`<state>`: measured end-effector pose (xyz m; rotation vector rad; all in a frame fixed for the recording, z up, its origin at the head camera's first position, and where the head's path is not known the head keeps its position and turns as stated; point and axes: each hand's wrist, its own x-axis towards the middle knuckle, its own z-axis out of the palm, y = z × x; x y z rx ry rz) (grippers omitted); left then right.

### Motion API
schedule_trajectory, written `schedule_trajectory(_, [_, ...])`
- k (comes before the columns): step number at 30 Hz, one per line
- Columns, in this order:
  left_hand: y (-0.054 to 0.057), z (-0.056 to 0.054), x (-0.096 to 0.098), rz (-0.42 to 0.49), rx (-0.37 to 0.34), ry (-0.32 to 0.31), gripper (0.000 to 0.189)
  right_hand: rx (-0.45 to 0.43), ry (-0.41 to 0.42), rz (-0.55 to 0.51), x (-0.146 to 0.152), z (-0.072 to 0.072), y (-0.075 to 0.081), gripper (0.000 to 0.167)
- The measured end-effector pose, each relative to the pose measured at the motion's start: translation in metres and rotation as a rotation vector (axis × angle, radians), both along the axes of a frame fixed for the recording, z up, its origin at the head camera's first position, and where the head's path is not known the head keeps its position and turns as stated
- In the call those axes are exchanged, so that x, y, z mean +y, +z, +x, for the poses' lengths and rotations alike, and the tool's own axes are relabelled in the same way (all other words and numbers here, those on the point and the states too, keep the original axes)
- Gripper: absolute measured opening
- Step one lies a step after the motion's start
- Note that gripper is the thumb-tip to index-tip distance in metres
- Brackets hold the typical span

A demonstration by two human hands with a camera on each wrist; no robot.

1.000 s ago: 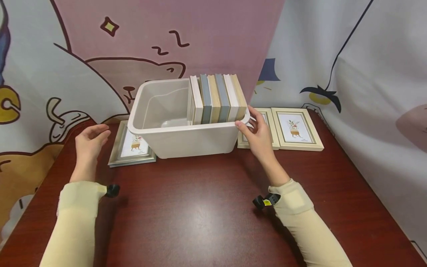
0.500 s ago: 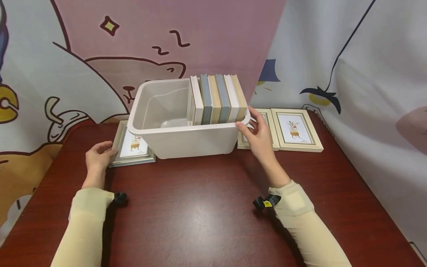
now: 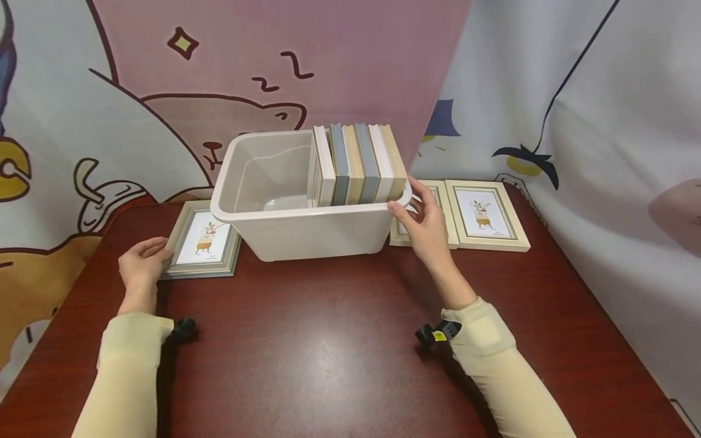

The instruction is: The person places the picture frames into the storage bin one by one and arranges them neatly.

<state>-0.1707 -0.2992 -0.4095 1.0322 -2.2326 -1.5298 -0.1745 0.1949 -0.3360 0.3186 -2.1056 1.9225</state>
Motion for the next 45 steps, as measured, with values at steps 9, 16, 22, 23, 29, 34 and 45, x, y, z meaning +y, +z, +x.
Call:
schedule_trajectory(9, [0.000,0.008,-0.013,-0.061,-0.008,0.053,0.038,0.000,0.003,-0.013,-0.001,0.000,-0.001,0.056])
schedule_trajectory(16, [0.012,0.010,0.015,-0.102,0.200,0.078,0.037,-0.013,-0.007,-0.010,-0.002,0.001,0.001,0.056])
schedule_trajectory(22, [0.012,0.008,0.046,0.011,0.321,-0.066,0.052,-0.032,-0.011,-0.013,-0.002,0.002,0.003,0.056])
schedule_trajectory(23, [0.011,0.008,0.051,0.040,0.340,-0.094,0.053,-0.034,-0.010,-0.011,-0.002,0.002,0.003,0.056])
schedule_trajectory(29, [0.009,0.002,0.073,0.128,0.334,-0.262,0.061,-0.041,-0.006,-0.013,-0.003,0.002,0.003,0.056])
schedule_trajectory(34, [0.013,0.000,0.079,-0.009,0.142,-0.404,0.070,-0.044,-0.018,-0.005,-0.002,0.003,0.004,0.056])
schedule_trajectory(45, [0.016,0.008,0.055,-0.233,-0.086,-0.571,0.069,-0.043,-0.017,-0.012,-0.002,0.003,0.003,0.056])
